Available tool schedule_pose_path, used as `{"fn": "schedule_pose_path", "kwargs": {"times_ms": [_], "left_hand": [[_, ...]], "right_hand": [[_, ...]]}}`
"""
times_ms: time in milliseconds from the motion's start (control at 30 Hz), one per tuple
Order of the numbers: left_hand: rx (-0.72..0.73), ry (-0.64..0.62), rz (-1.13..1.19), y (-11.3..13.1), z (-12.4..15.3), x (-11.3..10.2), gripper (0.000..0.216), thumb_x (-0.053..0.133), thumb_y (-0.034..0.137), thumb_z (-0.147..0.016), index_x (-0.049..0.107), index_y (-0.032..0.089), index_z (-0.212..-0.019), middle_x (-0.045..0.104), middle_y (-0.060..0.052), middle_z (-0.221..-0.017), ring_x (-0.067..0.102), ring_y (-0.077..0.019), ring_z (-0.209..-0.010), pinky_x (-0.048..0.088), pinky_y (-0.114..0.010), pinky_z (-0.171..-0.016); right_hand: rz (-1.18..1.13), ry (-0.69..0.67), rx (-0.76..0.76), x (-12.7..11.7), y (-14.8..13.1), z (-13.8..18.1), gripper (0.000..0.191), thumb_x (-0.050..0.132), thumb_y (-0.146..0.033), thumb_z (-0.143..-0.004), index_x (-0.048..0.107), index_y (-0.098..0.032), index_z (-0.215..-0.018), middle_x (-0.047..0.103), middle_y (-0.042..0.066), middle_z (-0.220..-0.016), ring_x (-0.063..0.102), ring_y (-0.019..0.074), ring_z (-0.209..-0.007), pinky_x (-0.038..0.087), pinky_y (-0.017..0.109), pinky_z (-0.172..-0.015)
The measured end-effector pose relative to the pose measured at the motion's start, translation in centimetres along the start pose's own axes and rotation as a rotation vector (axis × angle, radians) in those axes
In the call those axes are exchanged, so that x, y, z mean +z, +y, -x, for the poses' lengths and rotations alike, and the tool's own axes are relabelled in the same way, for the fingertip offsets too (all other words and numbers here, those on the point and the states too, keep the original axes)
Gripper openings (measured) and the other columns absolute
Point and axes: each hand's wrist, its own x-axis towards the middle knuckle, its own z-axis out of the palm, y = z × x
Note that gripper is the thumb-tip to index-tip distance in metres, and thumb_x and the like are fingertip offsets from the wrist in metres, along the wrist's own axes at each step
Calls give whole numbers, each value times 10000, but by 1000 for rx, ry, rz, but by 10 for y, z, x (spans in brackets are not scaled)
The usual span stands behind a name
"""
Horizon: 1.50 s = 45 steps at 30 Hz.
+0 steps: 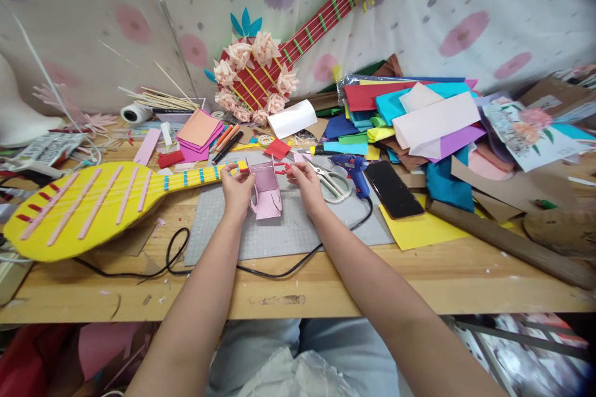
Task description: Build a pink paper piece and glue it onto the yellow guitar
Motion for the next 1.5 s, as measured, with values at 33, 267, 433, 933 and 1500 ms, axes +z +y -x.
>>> {"fn": "schedule_pose_path", "kwargs": {"times_ms": [33,267,433,933,1500], "left_hand": [[-7,4,-1,-1,-1,0,462,624,114,-564,338,218,-910,611,28,-708,597,-95,-607,437,-204,-566],[-90,74,19,0,-8,-4,443,612,109,-568,351,211,-911,612,23,-707,590,-96,-583,444,-219,-573],[-90,113,30,3,-12,-10,438,611,98,-571,353,216,-904,602,38,-692,591,-90,-579,451,-212,-571],[144,-73,-147,6,1,-6,477,619,106,-592,316,215,-944,612,37,-690,606,-100,-587,465,-234,-622],[19,-13,-94,8,-3,-5,460,592,57,-581,324,207,-924,620,25,-676,615,-108,-581,468,-227,-605]], "right_hand": [[-3,-6,31,-1,0,-1,297,570,-457,-709,525,-191,-834,612,6,-760,585,116,-700,474,280,-675],[-1,46,48,-3,1,-2,288,555,-471,-714,497,-190,-742,535,-42,-614,501,75,-545,427,222,-554],[11,122,17,-5,2,-3,321,550,-498,-715,431,-202,-680,447,-72,-527,413,63,-462,378,201,-470],[383,-285,-324,27,-12,-17,720,646,-181,-595,343,-247,-1245,570,-25,-816,554,148,-755,453,359,-795],[541,-448,-273,28,-27,-27,656,527,-102,-651,279,-222,-1247,548,-47,-724,554,124,-674,464,299,-724]]}}
